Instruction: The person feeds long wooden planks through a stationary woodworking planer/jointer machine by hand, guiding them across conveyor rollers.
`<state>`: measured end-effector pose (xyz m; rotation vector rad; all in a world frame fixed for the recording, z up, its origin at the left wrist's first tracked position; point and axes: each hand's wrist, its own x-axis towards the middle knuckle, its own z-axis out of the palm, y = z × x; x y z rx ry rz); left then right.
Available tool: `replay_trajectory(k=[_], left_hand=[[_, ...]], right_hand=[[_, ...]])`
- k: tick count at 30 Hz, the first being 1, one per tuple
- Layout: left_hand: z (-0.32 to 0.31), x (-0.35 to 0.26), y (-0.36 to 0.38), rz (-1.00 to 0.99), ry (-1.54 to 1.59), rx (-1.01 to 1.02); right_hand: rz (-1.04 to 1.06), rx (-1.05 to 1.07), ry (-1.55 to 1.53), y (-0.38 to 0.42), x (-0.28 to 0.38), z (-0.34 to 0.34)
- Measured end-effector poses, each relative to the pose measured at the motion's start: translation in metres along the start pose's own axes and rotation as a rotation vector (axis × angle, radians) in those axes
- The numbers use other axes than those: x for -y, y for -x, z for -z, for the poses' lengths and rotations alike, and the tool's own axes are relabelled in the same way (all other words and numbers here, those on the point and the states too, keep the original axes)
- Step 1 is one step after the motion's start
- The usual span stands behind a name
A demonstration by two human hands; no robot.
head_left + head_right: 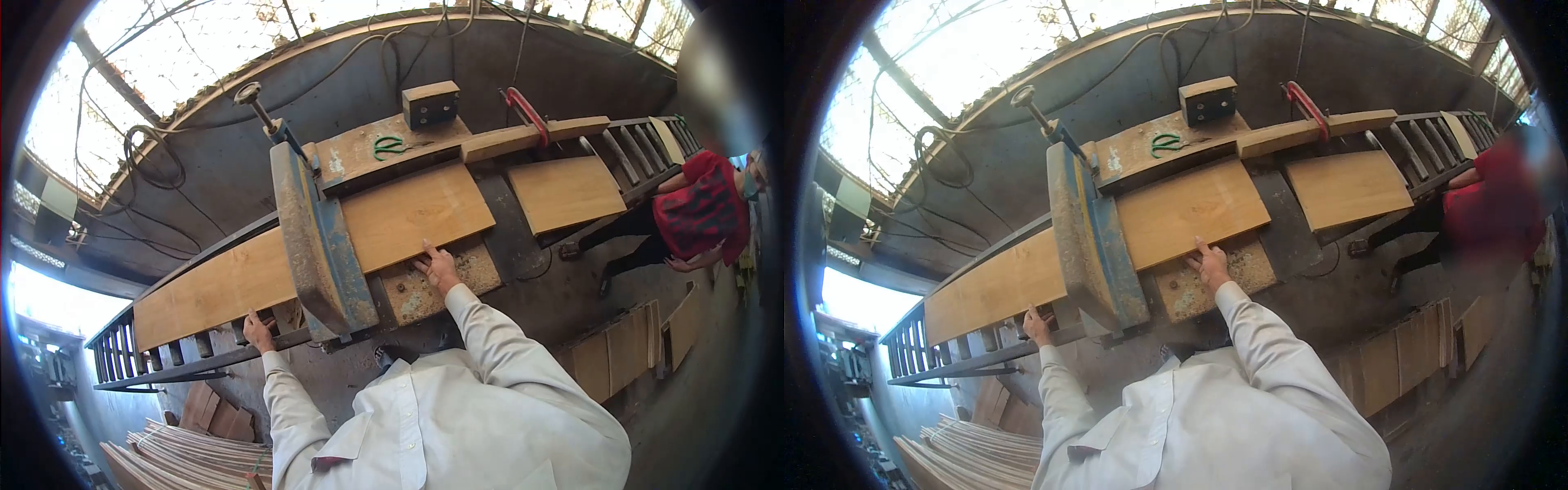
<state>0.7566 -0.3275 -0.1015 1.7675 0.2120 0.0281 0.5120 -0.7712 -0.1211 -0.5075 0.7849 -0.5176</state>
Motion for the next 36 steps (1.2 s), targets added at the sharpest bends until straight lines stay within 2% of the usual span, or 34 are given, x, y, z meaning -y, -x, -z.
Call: replay_trajectory(k=[6,9,11,13,14,16,18,19,21,24,26,28,29,30,31,32,33,34,35,36], left_hand=[[-0.002,0.001,-0.001,-0.047,-0.012,-0.012],[0.0,0.001,-0.002,-0.004,-0.069,-0.002],[0.001,0.001,-0.002,-0.013,-0.06,0.006],[0.005,0.008,-0.008,-0.019,-0.047,0.031],[0.016,0.037,-0.033,-0.151,-0.218,0.02],[0.008,0.018,-0.016,-0.02,-0.031,0.032],[0.006,0.011,-0.01,-0.016,-0.058,0.022],[0.01,0.018,-0.018,-0.003,-0.03,0.073],[0.01,0.018,-0.018,0.008,0.006,0.088],[0.019,0.016,-0.015,0.065,0.091,0.115],[0.019,0.009,-0.016,0.145,0.185,0.133],[0.026,0.003,-0.016,0.261,0.291,0.139],[0.029,0.003,-0.02,0.269,0.352,0.129],[0.035,0.007,-0.029,0.278,0.409,0.117],[0.043,0.015,-0.043,0.285,0.464,0.105],[0.049,0.028,-0.061,0.245,0.494,0.126],[0.054,0.042,-0.08,0.205,0.528,0.147],[0.056,0.041,-0.08,0.166,0.563,0.167],[0.052,0.043,-0.081,0.208,0.556,0.063],[0.046,0.044,-0.078,0.186,0.582,0.081]], right_hand=[[0.006,-0.052,0.008,0.05,-0.007,0.032],[0.021,-0.067,-0.045,0.085,0.004,0.06],[0.097,-0.172,-0.01,0.098,0.028,0.071],[0.242,-0.215,0.04,0.094,0.057,0.09],[0.317,-0.26,0.054,0.092,0.081,0.095],[0.454,-0.313,0.074,0.085,0.136,0.115],[0.628,-0.356,0.177,0.047,0.184,0.169],[0.593,-0.414,0.16,0.068,0.223,0.155],[0.737,-0.573,0.207,0.03,0.284,0.194],[0.819,-0.555,0.022,0.038,0.34,0.193],[0.983,-0.547,0.519,0.041,0.341,0.19],[1.247,-0.718,0.827,0.033,0.288,0.173],[1.15,-0.696,1.138,0.053,0.263,0.155],[1.04,-0.605,1.202,0.07,0.237,0.127],[1.071,-0.384,1.288,0.08,0.214,0.112],[1.164,-0.263,1.371,0.065,0.186,0.12],[1.048,-0.206,1.496,0.06,0.167,0.122],[1.049,-0.235,1.574,0.059,0.155,0.119],[1.05,-0.262,1.651,0.056,0.145,0.118],[1.053,-0.288,1.728,0.054,0.141,0.115]])
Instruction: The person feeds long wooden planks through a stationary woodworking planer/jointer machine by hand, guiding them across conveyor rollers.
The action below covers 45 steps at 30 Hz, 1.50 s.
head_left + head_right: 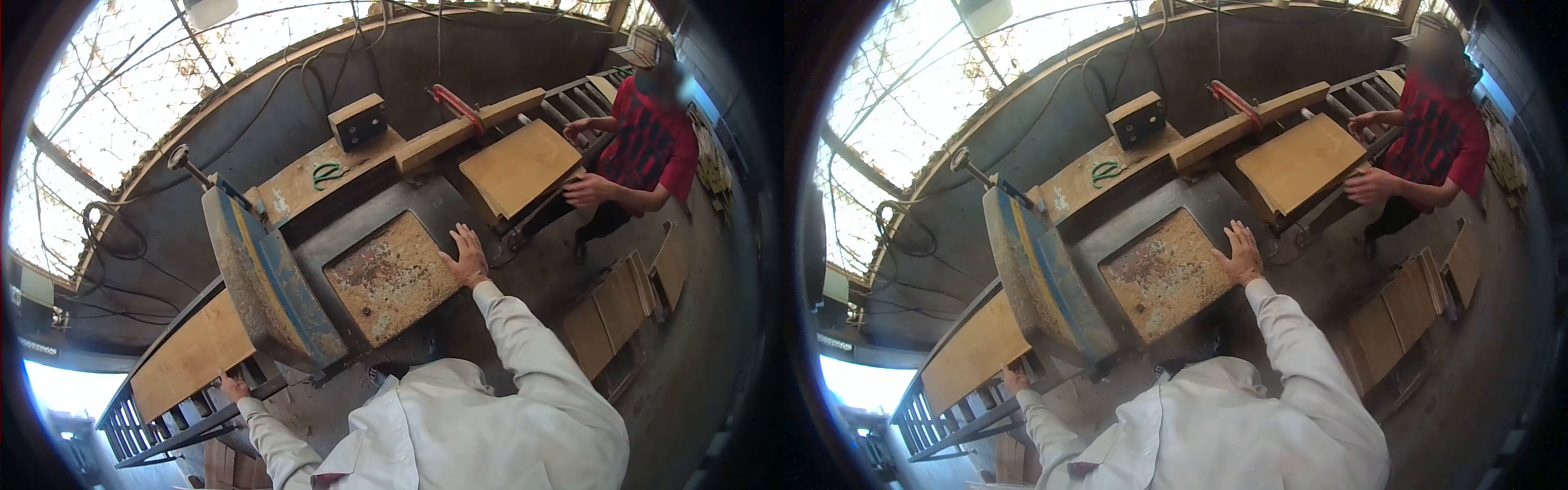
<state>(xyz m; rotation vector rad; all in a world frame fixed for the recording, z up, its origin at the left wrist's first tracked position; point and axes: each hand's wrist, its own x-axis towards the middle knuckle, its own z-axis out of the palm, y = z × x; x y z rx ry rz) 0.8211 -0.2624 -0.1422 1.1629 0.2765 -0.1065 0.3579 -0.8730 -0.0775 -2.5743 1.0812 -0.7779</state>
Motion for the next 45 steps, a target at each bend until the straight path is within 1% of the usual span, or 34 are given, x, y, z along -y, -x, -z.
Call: replay_trajectory(k=[1,2,3,4,5,6,7,8,9,10,11,12,13,14,15,17,18,20,23,26,30,31,36,38,39,40,41,43,44,45], left_hand=[[-0.002,0.006,0.0,-0.018,0.023,0.024],[-0.002,0.01,0.001,-0.037,0.042,0.045],[0.003,0.02,-0.001,-0.281,-0.538,0.061],[-0.002,0.02,0.007,-0.424,-0.893,0.108],[-0.007,0.02,0.016,-0.601,-1.23,0.11],[-0.041,0.023,0.05,-0.689,-1.338,0.149],[-0.061,0.025,0.072,-0.755,-1.525,0.073],[-0.086,0.031,0.093,-0.688,-1.409,0.148],[-0.098,0.033,0.104,-0.624,-1.286,0.225],[-0.097,0.044,0.095,-0.388,-1.049,0.284],[-0.087,0.053,0.098,-0.235,-0.939,0.353],[-0.107,0.023,0.126,-0.078,-0.819,0.404],[-0.118,-0.002,0.142,0.063,-0.694,0.399],[-0.12,-0.018,0.145,0.136,-0.576,0.353],[-0.103,-0.023,0.125,0.341,-0.45,0.215],[-0.044,-0.005,0.058,0.194,-0.225,-0.016],[-0.034,-0.011,0.042,0.134,-0.199,-0.033],[-0.04,-0.014,0.028,0.086,0.108,-0.082],[-0.047,0.006,0.025,0.009,0.004,-0.152],[-0.052,0.026,0.026,0.048,-0.065,-0.146],[-0.085,0.035,0.057,0.159,-0.073,0.019],[-0.101,0.03,0.073,0.19,-0.03,0.033],[-0.105,0.044,0.083,0.056,-0.319,0.125],[-0.116,0.034,0.093,0.102,-0.264,0.086],[-0.132,0.026,0.105,0.158,-0.14,0.027],[-0.142,0.021,0.11,0.128,-0.184,0.008],[-0.13,0.021,0.105,0.174,-0.27,0.056],[-0.121,0.03,0.097,0.188,-0.149,0.034],[-0.119,0.02,0.098,0.249,-0.209,0.073],[-0.116,0.013,0.098,0.26,-0.201,0.123]], right_hand=[[-0.066,0.04,-0.035,-0.003,0.0,-0.003],[-0.056,0.021,-0.017,-0.004,-0.001,-0.006],[-0.044,0.007,-0.002,-0.003,-0.004,-0.009],[-0.026,-0.008,0.008,-0.003,-0.006,-0.012],[-0.024,-0.004,-0.004,-0.003,-0.006,-0.013],[-0.023,0.003,0.011,-0.003,-0.006,-0.014],[-0.019,0.012,0.026,-0.003,-0.005,-0.015],[-0.024,0.032,0.017,-0.004,-0.001,-0.012],[-0.032,0.05,0.009,-0.004,-0.002,-0.011],[-0.043,0.062,0.006,-0.007,-0.001,-0.012],[-0.076,0.067,-0.049,-0.012,0.001,-0.014],[-0.114,0.071,-0.098,-0.016,0.001,-0.014],[-0.161,0.072,-0.143,-0.019,-0.001,-0.011],[-0.174,0.067,-0.145,-0.023,-0.001,-0.01],[-0.19,0.059,-0.148,-0.027,-0.001,-0.013],[-0.208,0.041,-0.121,-0.034,0.005,-0.018],[-0.213,0.029,-0.09,-0.034,0.008,-0.021],[-0.223,0.019,-0.047,-0.037,0.01,-0.023],[-0.236,0.021,-0.013,-0.041,0.012,-0.026],[-0.238,0.02,0.01,-0.044,0.014,-0.03],[-0.235,0.023,0.009,-0.052,0.013,-0.034],[-0.231,0.026,0.021,-0.052,0.013,-0.036],[-0.21,0.004,0.052,-0.052,0.015,-0.037],[-0.165,-0.037,0.085,-0.052,0.011,-0.042],[-0.141,-0.048,0.108,-0.054,0.011,-0.041],[-0.104,-0.051,0.119,-0.054,0.014,-0.038],[-0.084,-0.076,0.104,-0.055,0.018,-0.039],[-0.086,-0.037,0.125,-0.055,0.018,-0.043],[-0.106,-0.018,0.119,-0.055,0.02,-0.041],[-0.139,0.025,0.12,-0.055,0.019,-0.041]])
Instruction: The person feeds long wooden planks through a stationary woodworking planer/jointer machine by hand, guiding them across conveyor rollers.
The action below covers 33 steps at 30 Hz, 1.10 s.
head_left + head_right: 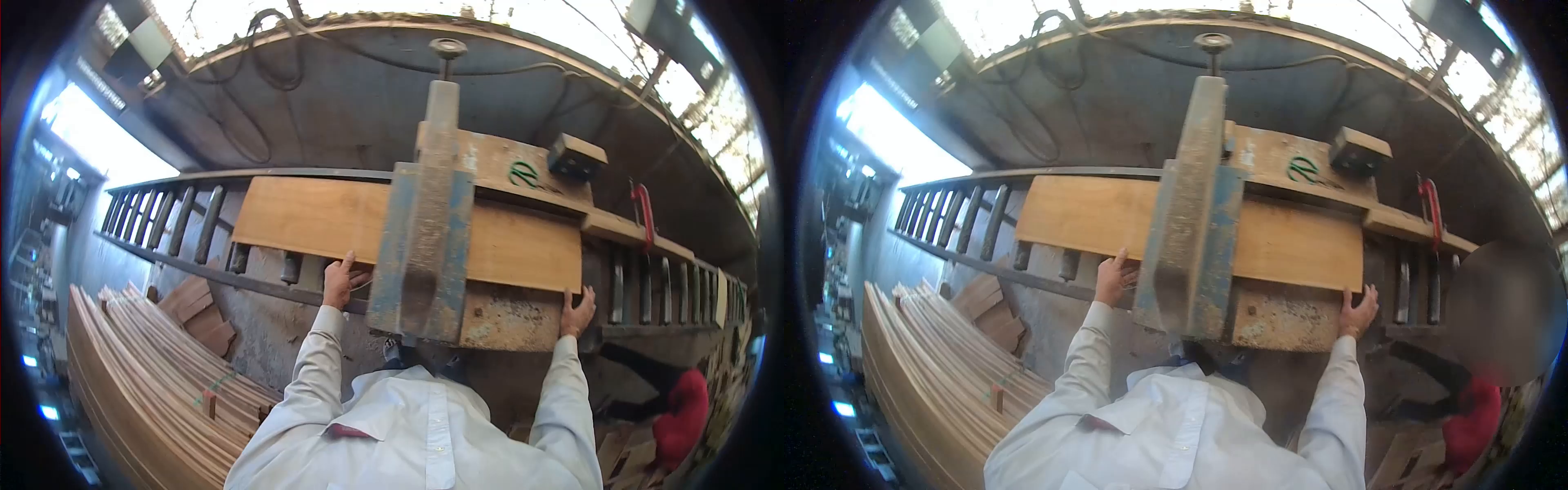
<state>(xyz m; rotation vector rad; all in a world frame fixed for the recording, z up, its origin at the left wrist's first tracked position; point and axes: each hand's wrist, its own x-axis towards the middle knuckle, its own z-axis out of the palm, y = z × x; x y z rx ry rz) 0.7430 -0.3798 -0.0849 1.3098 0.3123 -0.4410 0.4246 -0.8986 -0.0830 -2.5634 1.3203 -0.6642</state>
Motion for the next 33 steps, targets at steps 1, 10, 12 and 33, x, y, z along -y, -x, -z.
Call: replay_trajectory(k=[1,10,12,33], left_hand=[[0.012,-0.007,0.001,0.028,-0.011,-0.025],[0.054,-0.027,-0.015,-0.189,-0.085,-0.205],[0.053,-0.024,-0.018,-0.238,-0.099,-0.238],[0.049,-0.016,-0.021,-0.295,-0.292,-0.347]], right_hand=[[-0.042,0.038,0.014,0.0,0.002,0.0],[-0.084,0.081,0.022,0.0,-0.001,-0.005],[-0.085,0.077,0.025,-0.001,-0.001,-0.007],[-0.082,0.07,-0.007,0.002,-0.003,0.0]])
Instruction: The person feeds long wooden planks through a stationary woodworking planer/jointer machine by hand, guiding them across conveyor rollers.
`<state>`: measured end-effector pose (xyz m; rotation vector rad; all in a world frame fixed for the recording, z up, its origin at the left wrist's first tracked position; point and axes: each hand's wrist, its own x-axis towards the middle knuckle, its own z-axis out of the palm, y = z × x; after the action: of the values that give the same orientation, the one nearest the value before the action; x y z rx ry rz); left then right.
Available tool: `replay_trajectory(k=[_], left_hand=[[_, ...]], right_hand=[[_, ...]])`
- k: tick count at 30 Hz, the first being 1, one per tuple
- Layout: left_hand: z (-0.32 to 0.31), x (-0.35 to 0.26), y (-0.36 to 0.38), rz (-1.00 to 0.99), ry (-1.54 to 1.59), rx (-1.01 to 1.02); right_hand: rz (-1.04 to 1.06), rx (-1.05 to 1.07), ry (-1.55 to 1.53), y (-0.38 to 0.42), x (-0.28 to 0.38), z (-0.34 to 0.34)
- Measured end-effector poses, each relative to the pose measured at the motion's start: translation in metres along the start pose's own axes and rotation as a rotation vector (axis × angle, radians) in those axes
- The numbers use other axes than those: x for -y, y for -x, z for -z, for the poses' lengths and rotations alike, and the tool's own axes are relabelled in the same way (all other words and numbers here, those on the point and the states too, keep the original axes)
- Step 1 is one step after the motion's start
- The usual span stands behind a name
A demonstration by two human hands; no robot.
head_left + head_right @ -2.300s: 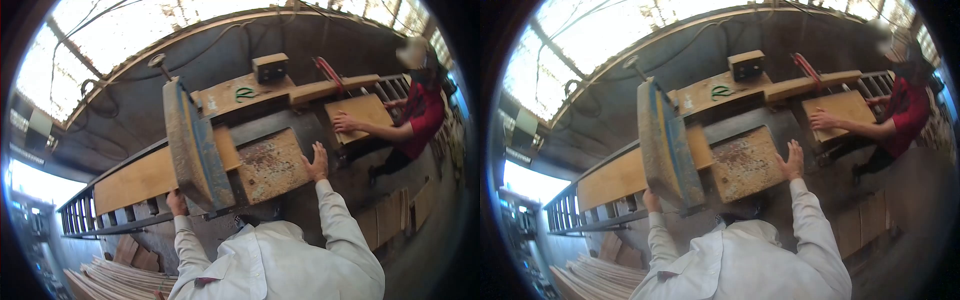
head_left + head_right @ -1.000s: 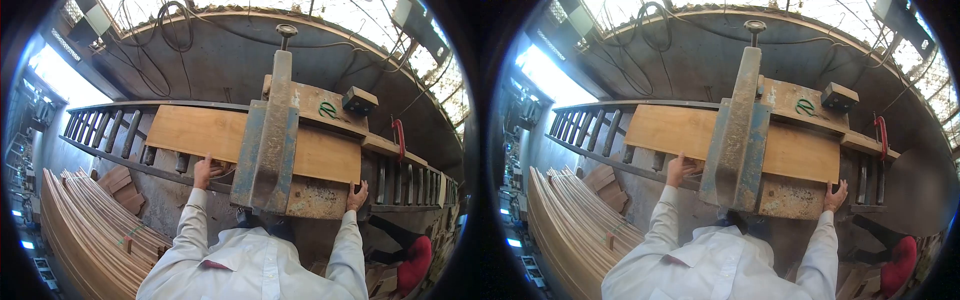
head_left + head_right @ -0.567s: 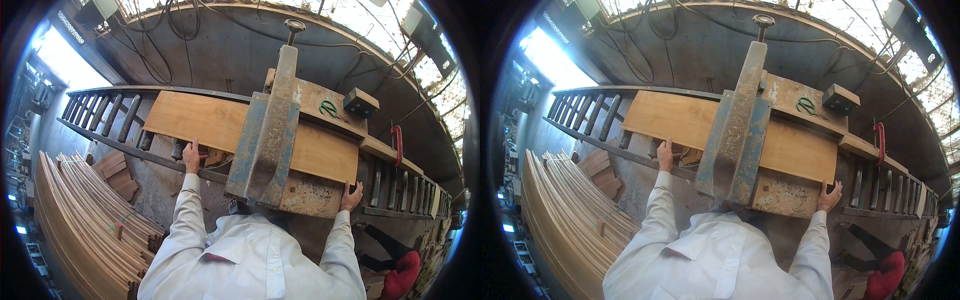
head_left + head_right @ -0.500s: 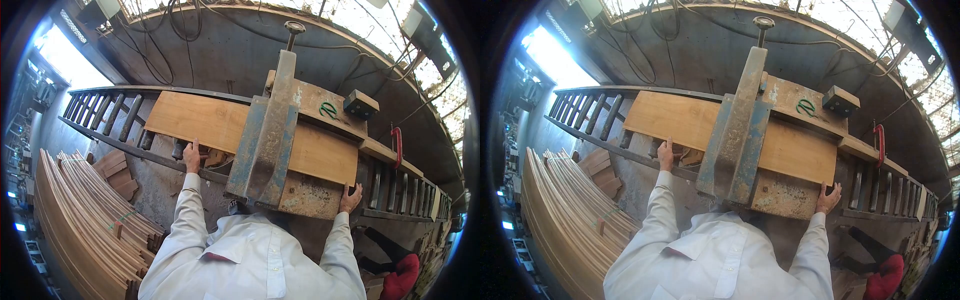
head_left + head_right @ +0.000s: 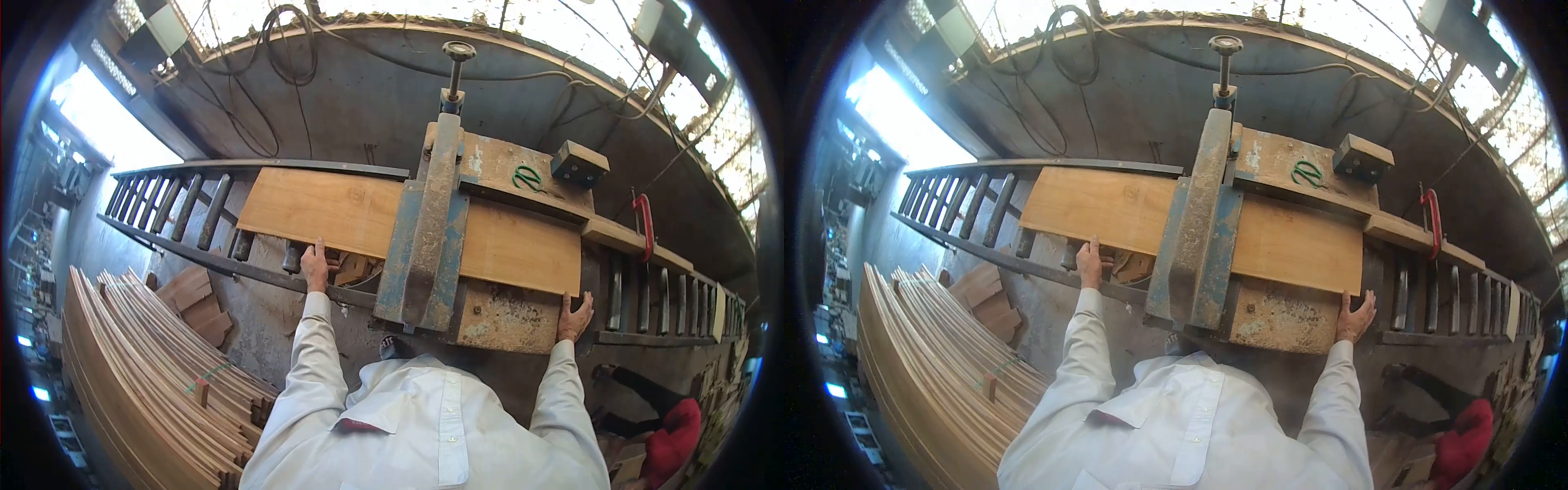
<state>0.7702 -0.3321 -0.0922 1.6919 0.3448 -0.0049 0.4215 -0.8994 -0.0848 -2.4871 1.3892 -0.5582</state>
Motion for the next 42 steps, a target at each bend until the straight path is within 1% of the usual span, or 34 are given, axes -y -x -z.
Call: replay_trajectory(k=[4,5,7,11,12,14,15,18,19,20,21,22,23,25,27,29,32,33,36,37,40,42], left_hand=[[-0.001,0.0,0.002,-0.074,-0.022,-0.007],[-0.001,-0.003,0.003,-0.146,-0.166,-0.043],[-0.002,-0.011,0.01,-0.206,-0.31,-0.086],[-0.006,-0.017,0.012,-0.145,-0.252,-0.077],[-0.007,-0.018,0.014,-0.112,-0.179,-0.068],[-0.004,-0.018,0.014,-0.211,-0.309,-0.08],[-0.004,-0.018,0.013,-0.223,-0.308,-0.082],[-0.005,-0.013,0.013,-0.238,-0.32,-0.099],[-0.002,-0.007,0.008,-0.248,-0.356,-0.107],[-0.003,-0.001,0.004,-0.277,-0.372,-0.124],[-0.005,0.005,-0.001,-0.306,-0.387,-0.142],[-0.007,0.004,0.0,-0.25,-0.39,-0.157],[-0.008,0.002,0.001,-0.239,-0.353,-0.144],[-0.004,0.004,0.001,-0.225,-0.358,-0.122],[-0.005,0.007,-0.004,-0.229,-0.413,-0.116],[-0.008,0.006,-0.002,-0.255,-0.371,-0.107],[-0.004,0.006,-0.002,-0.255,-0.369,-0.112],[-0.005,0.006,-0.004,-0.245,-0.376,-0.103],[-0.004,0.01,-0.006,-0.228,-0.419,-0.111],[-0.004,0.009,-0.007,-0.229,-0.438,-0.119],[-0.008,0.005,-0.002,-0.174,-0.325,-0.134],[-0.01,-0.004,0.006,-0.126,-0.279,-0.138]], right_hand=[[-0.021,-0.008,-0.054,0.002,0.001,0.002],[-0.024,-0.009,-0.042,0.002,0.003,0.003],[-0.019,-0.022,-0.036,0.001,0.002,0.001],[-0.03,-0.021,-0.02,-0.001,-0.003,-0.004],[-0.026,-0.029,-0.006,-0.001,-0.004,-0.004],[-0.017,-0.033,0.023,0.002,0.0,-0.002],[-0.014,-0.021,-0.002,0.002,0.002,0.002],[-0.175,-0.001,-0.454,0.003,0.005,0.003],[-0.182,-0.078,-0.55,0.009,0.006,-0.004],[-0.22,-0.146,-0.755,0.018,0.008,-0.015],[-0.276,-0.152,-0.812,0.034,0.021,-0.014],[-0.386,-0.079,-1.035,0.051,0.045,-0.007],[-0.495,0.002,-1.259,0.066,0.065,-0.003],[-0.659,0.331,-1.499,0.076,0.076,-0.032],[-0.743,0.52,-1.681,0.075,0.1,-0.043],[-0.864,0.614,-1.945,0.061,0.114,-0.063],[-0.779,0.461,-1.797,0.055,0.129,-0.092],[-0.752,0.413,-1.826,0.058,0.132,-0.093],[-0.807,0.425,-1.756,0.058,0.133,-0.09],[-0.863,0.441,-1.802,0.059,0.133,-0.087],[-0.815,0.461,-1.804,0.069,0.132,-0.084],[-0.839,0.448,-1.821,0.085,0.122,-0.082]])
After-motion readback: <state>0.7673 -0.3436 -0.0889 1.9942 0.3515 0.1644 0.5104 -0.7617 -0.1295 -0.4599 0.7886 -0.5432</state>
